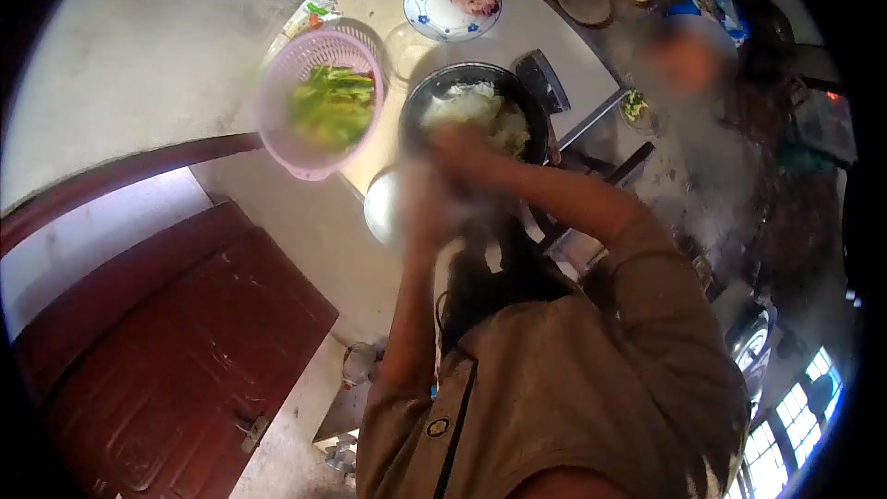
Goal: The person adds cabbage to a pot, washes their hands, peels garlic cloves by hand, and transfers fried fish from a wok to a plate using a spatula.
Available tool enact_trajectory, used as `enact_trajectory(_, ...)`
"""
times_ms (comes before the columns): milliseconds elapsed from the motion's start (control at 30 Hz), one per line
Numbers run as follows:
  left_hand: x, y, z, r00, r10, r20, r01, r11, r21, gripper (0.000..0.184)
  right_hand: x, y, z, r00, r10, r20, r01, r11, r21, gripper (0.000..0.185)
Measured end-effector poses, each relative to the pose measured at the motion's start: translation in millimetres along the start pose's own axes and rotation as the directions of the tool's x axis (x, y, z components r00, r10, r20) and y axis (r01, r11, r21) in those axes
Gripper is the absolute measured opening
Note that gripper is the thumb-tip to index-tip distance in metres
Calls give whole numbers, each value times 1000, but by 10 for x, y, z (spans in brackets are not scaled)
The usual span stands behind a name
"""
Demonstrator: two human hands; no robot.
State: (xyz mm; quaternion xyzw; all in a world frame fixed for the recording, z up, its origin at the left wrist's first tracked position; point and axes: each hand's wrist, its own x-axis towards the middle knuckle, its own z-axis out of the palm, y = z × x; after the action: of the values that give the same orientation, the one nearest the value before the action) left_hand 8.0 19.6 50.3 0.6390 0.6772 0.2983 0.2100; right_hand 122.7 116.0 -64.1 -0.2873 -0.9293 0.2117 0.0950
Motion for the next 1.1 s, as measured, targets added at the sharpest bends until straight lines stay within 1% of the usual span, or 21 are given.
enact_trajectory(67, -88, -72, 45, 998, -47, 31, 49, 997, -59, 22, -63, 90, -8, 996, 86, -38, -81, 990, 119, 24)
enact_trajectory(133, -135, -164, 97, 991, -109, 73, 116, 988, -105, 21, -29, 242, -119, 984, 54, -171, -82, 983, -163, 23)
enact_trajectory(200, -154, -202, 175, 986, -167, 28, 169, 978, -122, 21, 86, 198, -417, 996, 89, 0, -83, 922, -379, 21)
enact_trajectory(233, -164, -224, 217, 981, -196, 5, 195, 972, -132, 21, 87, 178, -393, 997, 75, 7, -67, 923, -378, 21)
enact_trajectory(300, -153, -231, 227, 984, -163, -68, 151, 977, -153, 21, 57, 200, -266, 927, 84, 365, 19, 962, -271, 18)
enact_trajectory(333, -145, -199, 199, 983, -165, -75, 156, 982, -110, 22, 68, 199, -166, 957, 159, 242, -89, 957, -276, 15)
enact_trajectory(433, -185, -269, 316, 948, -263, -177, 243, 961, -128, 22, 174, 296, -414, 922, 222, 317, -164, 966, -200, 17)
enact_trajectory(467, -120, -116, 190, 944, -325, -60, 320, 944, -83, 23, 211, 359, -462, 906, 159, 393, -97, 980, -172, 22)
enact_trajectory(500, -168, -211, 292, 905, -417, -87, 402, 903, -151, 22, 173, 301, -597, 898, 157, 410, -93, 981, -173, 22)
enact_trajectory(567, -193, -239, 345, 923, -352, -158, 308, 919, -247, 23, 116, 141, -885, 895, 222, 386, -189, 974, -122, 28)
enact_trajectory(600, -187, -224, 356, 920, -356, -164, 310, 916, -253, 23, 161, 96, -864, 837, 278, 471, -230, 960, -158, 27)
enact_trajectory(633, -171, -220, 316, 916, -376, -138, 341, 914, -220, 23, 127, 73, -805, 843, 269, 465, -221, 963, -157, 27)
enact_trajectory(667, -159, -193, 276, 913, -393, -109, 369, 910, -187, 23, 10, 28, -737, 948, 23, 316, 19, 992, -127, 26)
enact_trajectory(700, -148, -127, 220, 916, -384, -120, 360, 915, -182, 23, -104, 10, -640, 960, -237, 149, 258, 956, -140, 26)
enact_trajectory(733, -124, -26, 161, 932, -352, -85, 339, 931, -137, 24, -220, 54, -435, 960, -247, 132, 266, 952, -153, 26)
enact_trajectory(833, -158, -63, 220, 875, -480, -61, 444, 846, -294, 28, -95, 287, -56, 960, -278, -21, 268, 942, -201, 31)
enact_trajectory(867, -174, -94, 218, 892, -446, -71, 408, 864, -294, 30, -17, 302, -70, 956, -116, 268, 182, 954, -238, 34)
enact_trajectory(967, -172, -9, 62, 895, -446, -7, 422, 852, -310, 33, -92, 297, -214, 959, -49, 278, 114, 968, -222, 32)
enact_trajectory(1033, -127, 134, -40, 869, -491, 63, 482, 811, -331, 35, -121, 143, -641, 979, -197, 57, 203, 969, -143, 24)
enact_trajectory(1067, -143, 221, -100, 921, -390, -15, 364, 872, -328, 36, -129, 143, -624, 975, -209, 75, 217, 967, -134, 24)
enact_trajectory(1100, -117, 284, -182, 926, -377, 2, 359, 881, -310, 36, -109, 138, -578, 985, -114, 127, 117, 993, -15, 21)
